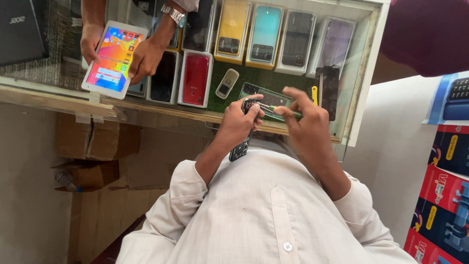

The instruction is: The person uses a screwdriver to remove screws from the back of a disassembled smartphone, then removes a small metal bracket and continues unscrewing internal components. The phone remains open on the work surface throughout the clip.

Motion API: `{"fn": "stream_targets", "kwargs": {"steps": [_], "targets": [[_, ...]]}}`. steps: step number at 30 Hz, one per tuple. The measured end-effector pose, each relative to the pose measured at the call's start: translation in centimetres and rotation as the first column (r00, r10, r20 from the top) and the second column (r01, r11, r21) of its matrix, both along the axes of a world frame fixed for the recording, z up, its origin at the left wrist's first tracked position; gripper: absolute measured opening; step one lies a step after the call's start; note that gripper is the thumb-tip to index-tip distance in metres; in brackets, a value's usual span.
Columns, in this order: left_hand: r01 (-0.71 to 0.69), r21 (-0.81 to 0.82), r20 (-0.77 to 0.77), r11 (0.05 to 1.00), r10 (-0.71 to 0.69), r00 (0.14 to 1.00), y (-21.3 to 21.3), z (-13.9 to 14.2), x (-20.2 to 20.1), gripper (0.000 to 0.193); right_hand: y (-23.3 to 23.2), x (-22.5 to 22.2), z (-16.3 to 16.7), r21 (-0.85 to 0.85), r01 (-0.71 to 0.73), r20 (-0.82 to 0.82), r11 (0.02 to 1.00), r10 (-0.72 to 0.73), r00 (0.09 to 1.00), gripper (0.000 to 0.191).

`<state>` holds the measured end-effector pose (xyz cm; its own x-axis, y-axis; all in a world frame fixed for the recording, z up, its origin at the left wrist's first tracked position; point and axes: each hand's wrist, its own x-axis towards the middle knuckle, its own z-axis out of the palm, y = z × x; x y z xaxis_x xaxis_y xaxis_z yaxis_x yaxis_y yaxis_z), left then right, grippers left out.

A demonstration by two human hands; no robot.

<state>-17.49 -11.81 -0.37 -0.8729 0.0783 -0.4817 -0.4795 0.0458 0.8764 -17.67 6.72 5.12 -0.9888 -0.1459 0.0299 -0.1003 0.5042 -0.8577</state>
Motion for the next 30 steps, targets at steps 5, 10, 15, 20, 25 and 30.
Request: {"fn": "stream_targets", "kwargs": {"steps": [5, 10, 15, 20, 25, 30], "targets": [[0.007, -0.003, -0.006, 1.0, -0.007, 1.0, -0.6, 0.0, -1.0, 0.035, 0.0, -0.8, 0.1, 0.051, 0.006, -0.04, 0.999, -0.004, 0.999, 0.041], [0.0, 0.029, -0.003, 1.0, 0.0, 1.0, -0.8, -0.1, -1.6, 0.035, -0.2, -1.2, 0.0, -0.009, 0.013, -0.039, 1.0, -0.014, 0.999, 0.026], [0.02, 0.014, 0.014, 1.0, -0.02, 1.0, -0.8, -0.2, -1.7, 0.036, 0.3, -1.3, -0.6, -0.007, -0.031, -0.072, 1.0, 0.03, 0.997, 0.024], [0.028, 0.014, 0.021, 1.0, -0.028, 0.999, -0.7, -0.6, -2.0, 0.036, 0.3, -1.5, -1.2, 0.005, 0.01, -0.012, 1.0, -0.01, 1.0, 0.025], [0.03, 0.019, 0.033, 0.999, -0.031, 0.999, -0.4, -1.0, -2.3, 0.036, 0.6, -1.5, -1.7, -0.016, 0.016, -0.081, 1.0, -0.017, 0.997, 0.023], [0.037, 0.008, 0.04, 0.999, -0.037, 0.999, 0.2, -1.5, -2.5, 0.035, 1.2, -1.8, -2.4, 0.001, 0.012, -0.061, 1.0, -0.012, 0.998, 0.018]]}}
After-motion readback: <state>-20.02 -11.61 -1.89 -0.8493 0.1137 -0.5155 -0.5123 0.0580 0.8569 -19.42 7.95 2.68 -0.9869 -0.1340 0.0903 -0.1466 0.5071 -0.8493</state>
